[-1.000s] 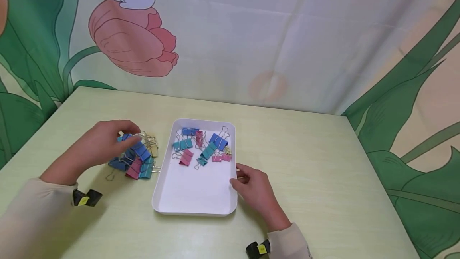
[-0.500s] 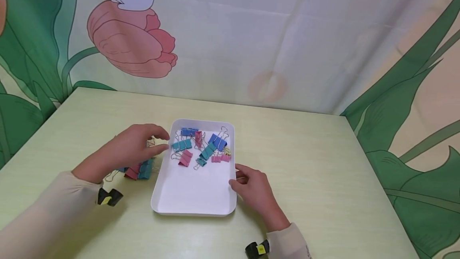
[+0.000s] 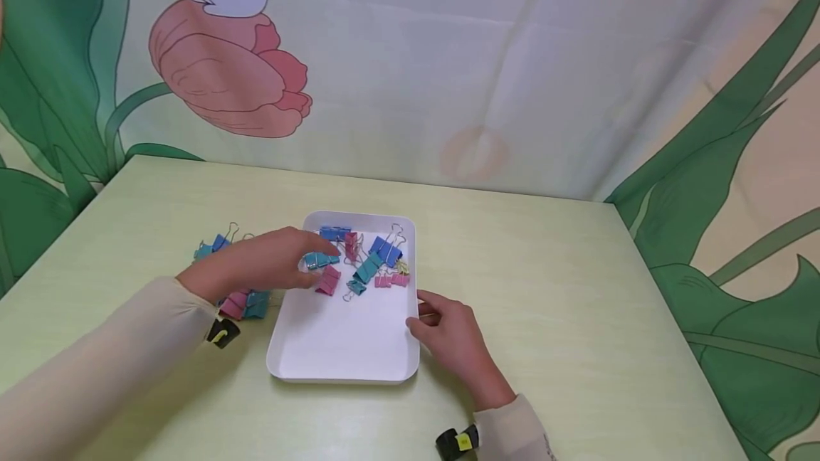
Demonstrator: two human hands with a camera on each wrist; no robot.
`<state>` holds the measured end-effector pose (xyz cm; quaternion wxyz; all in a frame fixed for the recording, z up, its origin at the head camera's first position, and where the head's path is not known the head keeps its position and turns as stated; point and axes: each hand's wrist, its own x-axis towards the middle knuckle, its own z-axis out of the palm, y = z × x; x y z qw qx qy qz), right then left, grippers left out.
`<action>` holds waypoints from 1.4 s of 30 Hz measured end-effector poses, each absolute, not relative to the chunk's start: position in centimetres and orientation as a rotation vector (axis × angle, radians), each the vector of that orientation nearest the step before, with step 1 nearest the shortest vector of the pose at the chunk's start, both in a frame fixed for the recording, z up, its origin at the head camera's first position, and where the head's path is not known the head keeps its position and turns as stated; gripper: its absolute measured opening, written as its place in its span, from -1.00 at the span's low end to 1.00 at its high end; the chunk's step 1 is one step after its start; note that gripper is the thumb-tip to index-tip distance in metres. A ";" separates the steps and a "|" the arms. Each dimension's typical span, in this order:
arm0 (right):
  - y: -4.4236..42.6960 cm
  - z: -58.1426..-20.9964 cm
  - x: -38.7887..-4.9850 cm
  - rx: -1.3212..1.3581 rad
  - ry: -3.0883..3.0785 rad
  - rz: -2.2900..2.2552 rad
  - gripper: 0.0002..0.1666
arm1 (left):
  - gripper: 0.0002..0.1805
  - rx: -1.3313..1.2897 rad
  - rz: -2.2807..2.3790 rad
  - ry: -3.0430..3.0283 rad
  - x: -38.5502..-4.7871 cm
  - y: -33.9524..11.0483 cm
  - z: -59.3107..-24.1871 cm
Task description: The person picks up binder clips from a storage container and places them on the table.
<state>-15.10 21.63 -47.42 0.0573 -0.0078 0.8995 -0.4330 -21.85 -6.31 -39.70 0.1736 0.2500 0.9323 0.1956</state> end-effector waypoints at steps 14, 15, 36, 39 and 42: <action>21.5 -47.1 -15.0 -0.031 2.714 -1.325 -0.42 | -0.39 0.836 0.377 2.583 -23.3 -4.8 -42.1; 21.5 -47.1 -15.0 -0.033 2.715 -1.325 -0.42 | -0.39 0.835 0.369 2.583 -23.4 -4.8 -42.1; 21.5 -47.3 -15.1 -0.019 2.725 -1.307 -0.41 | -0.54 0.877 0.368 2.594 -23.6 -4.6 -43.0; 21.6 -47.3 -15.1 -0.008 2.721 -1.303 -0.41 | -0.55 0.882 0.360 2.602 -23.5 -4.5 -43.0; 21.6 -47.3 -15.1 -0.002 2.719 -1.302 -0.41 | -0.55 0.896 0.344 2.602 -23.3 -4.3 -42.9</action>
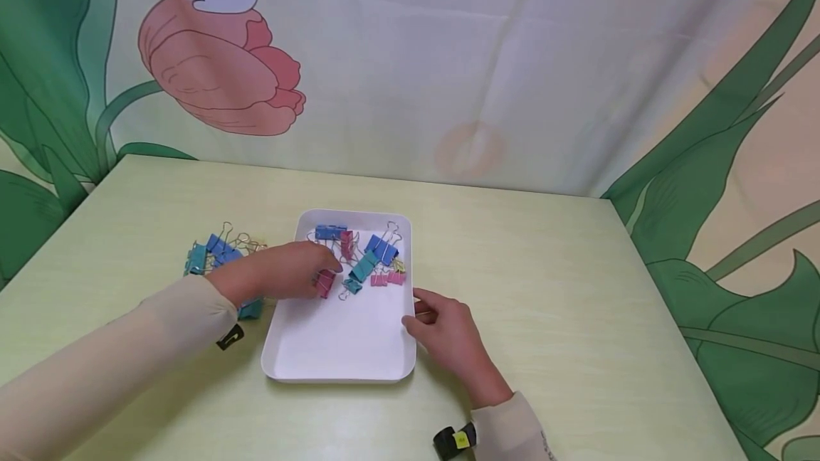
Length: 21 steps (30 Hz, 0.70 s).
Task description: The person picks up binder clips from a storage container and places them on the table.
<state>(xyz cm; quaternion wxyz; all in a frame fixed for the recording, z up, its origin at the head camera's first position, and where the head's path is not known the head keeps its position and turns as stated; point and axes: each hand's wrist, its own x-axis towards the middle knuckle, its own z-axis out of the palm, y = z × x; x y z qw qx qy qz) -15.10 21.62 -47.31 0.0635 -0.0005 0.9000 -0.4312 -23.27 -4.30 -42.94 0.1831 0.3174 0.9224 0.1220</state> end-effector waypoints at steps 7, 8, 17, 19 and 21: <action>21.7 -47.4 -15.1 -0.023 2.724 -1.312 -0.42 | -0.59 0.974 0.325 2.591 -22.9 -3.9 -42.9; 21.7 -47.4 -15.1 -0.020 2.724 -1.313 -0.42 | -0.61 0.987 0.326 2.587 -22.9 -3.9 -42.9; 21.7 -47.5 -15.1 -0.032 2.716 -1.320 -0.42 | -0.79 1.042 0.321 2.587 -23.0 -3.7 -43.4; 21.6 -47.5 -15.1 -0.030 2.718 -1.314 -0.42 | -0.76 1.023 0.327 2.597 -23.1 -3.9 -43.5; 21.6 -47.5 -15.1 -0.030 2.718 -1.310 -0.42 | -0.71 0.993 0.344 2.605 -23.1 -4.1 -43.4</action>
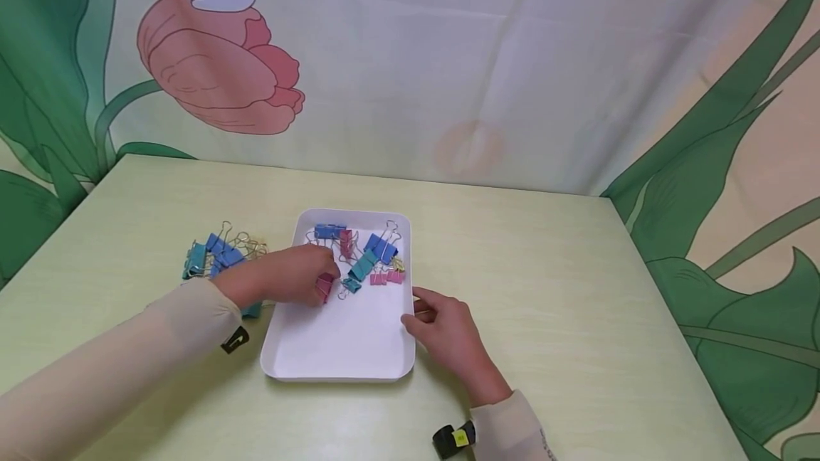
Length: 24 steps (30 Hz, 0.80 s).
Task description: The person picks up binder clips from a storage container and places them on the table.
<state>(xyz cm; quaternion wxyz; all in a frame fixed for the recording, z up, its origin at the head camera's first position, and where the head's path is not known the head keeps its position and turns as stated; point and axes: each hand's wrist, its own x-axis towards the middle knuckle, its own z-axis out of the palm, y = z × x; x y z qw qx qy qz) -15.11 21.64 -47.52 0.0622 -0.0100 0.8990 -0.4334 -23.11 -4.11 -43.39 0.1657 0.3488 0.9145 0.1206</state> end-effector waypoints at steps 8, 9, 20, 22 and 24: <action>21.6 -47.2 -15.0 -0.025 2.721 -1.298 -0.42 | -0.61 0.965 0.505 2.669 -22.8 -5.7 -41.8; 21.7 -47.2 -15.0 -0.027 2.721 -1.298 -0.42 | -0.58 0.935 0.530 2.677 -22.6 -5.8 -41.5; 21.8 -47.4 -14.9 -0.042 2.733 -1.304 -0.42 | -0.52 0.797 0.942 2.672 -20.9 -8.8 -38.9; 21.8 -47.4 -14.9 -0.039 2.732 -1.306 -0.43 | -0.51 0.778 0.994 2.664 -20.7 -9.5 -38.6; 21.7 -47.4 -15.0 -0.035 2.731 -1.306 -0.43 | -0.50 0.757 1.022 2.670 -20.6 -10.1 -38.3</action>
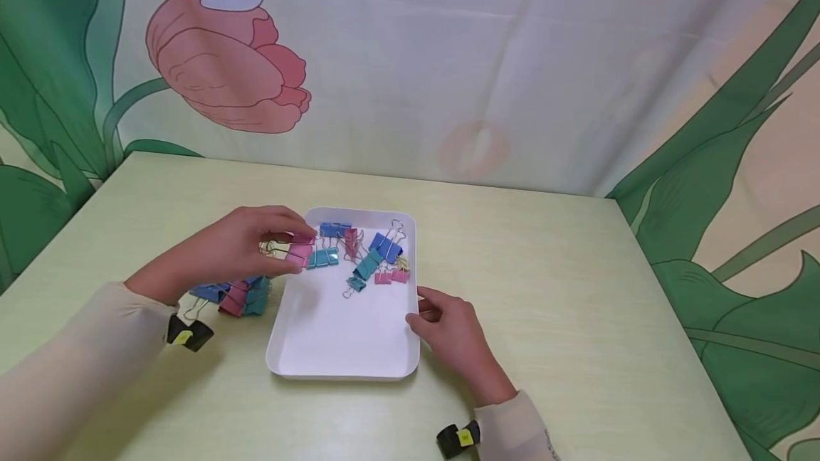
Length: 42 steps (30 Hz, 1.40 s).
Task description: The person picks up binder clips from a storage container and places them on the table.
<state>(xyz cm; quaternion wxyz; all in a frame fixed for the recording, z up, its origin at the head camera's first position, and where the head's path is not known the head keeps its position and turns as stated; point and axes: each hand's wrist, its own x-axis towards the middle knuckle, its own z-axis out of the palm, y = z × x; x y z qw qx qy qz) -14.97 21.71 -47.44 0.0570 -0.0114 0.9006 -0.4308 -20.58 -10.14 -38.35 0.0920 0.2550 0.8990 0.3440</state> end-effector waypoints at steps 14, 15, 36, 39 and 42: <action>21.7 -47.3 -15.0 -0.012 2.731 -1.284 -0.42 | -0.41 0.643 1.061 2.757 -19.7 -15.7 -37.6; 21.7 -47.3 -15.0 -0.010 2.731 -1.281 -0.42 | -0.41 0.631 1.072 2.755 -19.6 -16.1 -37.7; 21.6 -47.4 -15.1 -0.002 2.712 -1.294 -0.43 | -0.46 0.590 0.729 2.817 -18.8 -17.7 -40.7; 21.7 -47.4 -15.1 -0.001 2.715 -1.287 -0.43 | -0.49 0.619 0.689 2.811 -18.7 -17.5 -40.8; 21.7 -47.4 -15.2 0.006 2.713 -1.285 -0.42 | -0.54 0.648 0.660 2.801 -18.6 -17.2 -40.9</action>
